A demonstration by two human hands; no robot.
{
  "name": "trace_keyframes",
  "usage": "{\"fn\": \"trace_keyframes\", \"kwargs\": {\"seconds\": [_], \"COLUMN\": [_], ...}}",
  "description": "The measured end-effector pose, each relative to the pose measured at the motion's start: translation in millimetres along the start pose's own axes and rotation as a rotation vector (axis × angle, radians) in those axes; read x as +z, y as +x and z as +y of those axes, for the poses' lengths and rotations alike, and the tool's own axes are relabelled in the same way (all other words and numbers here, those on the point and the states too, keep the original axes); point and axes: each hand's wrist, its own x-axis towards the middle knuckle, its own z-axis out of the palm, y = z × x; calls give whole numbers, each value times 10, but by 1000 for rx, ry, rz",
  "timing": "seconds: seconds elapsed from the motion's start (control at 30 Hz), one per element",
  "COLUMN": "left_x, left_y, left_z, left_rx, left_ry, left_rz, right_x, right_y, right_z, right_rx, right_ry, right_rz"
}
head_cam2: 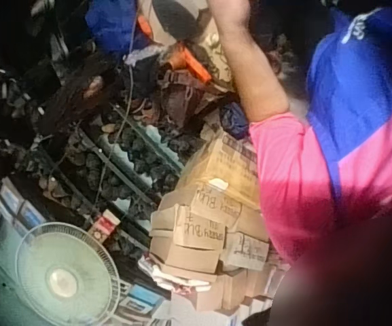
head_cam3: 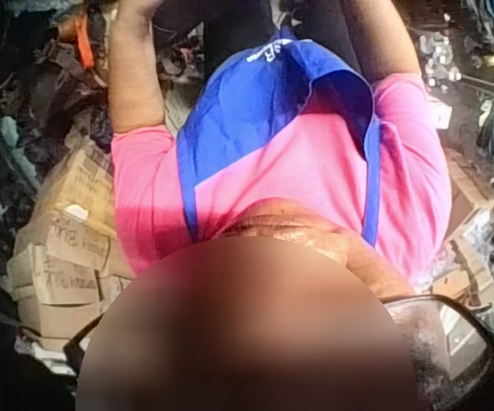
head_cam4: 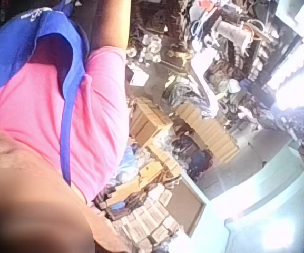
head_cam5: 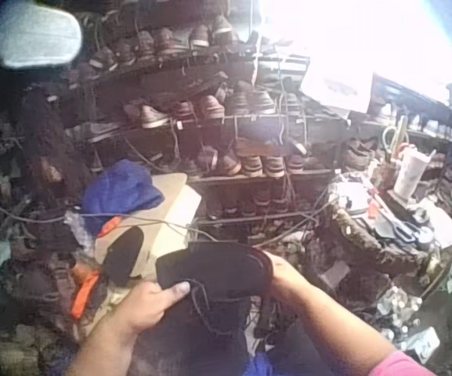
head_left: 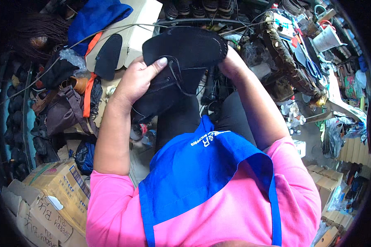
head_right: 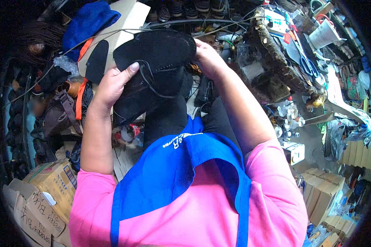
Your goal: The person is stitching together parts of a black shoe using a needle and thread.
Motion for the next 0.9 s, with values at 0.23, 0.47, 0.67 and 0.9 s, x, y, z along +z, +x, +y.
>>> {"fn": "trace_keyframes", "kwargs": {"seconds": [0.23,0.47,0.67,0.9], "left_x": [-24,30,151,229], "left_y": [18,142,80,61], "left_z": [89,-2,17,16], "left_rx": [-137,-89,62,-51], "left_ry": [267,583,443,179], "left_rz": [7,-26,-136,-184], "right_x": [-165,-190,-294,217], "right_y": [-223,-555,-604,-620], "right_z": [36,-84,-308,-164], "right_rx": [565,527,456,-146], "right_ry": [-118,-125,21,-909], "right_rz": [-497,-382,-293,-377]}}
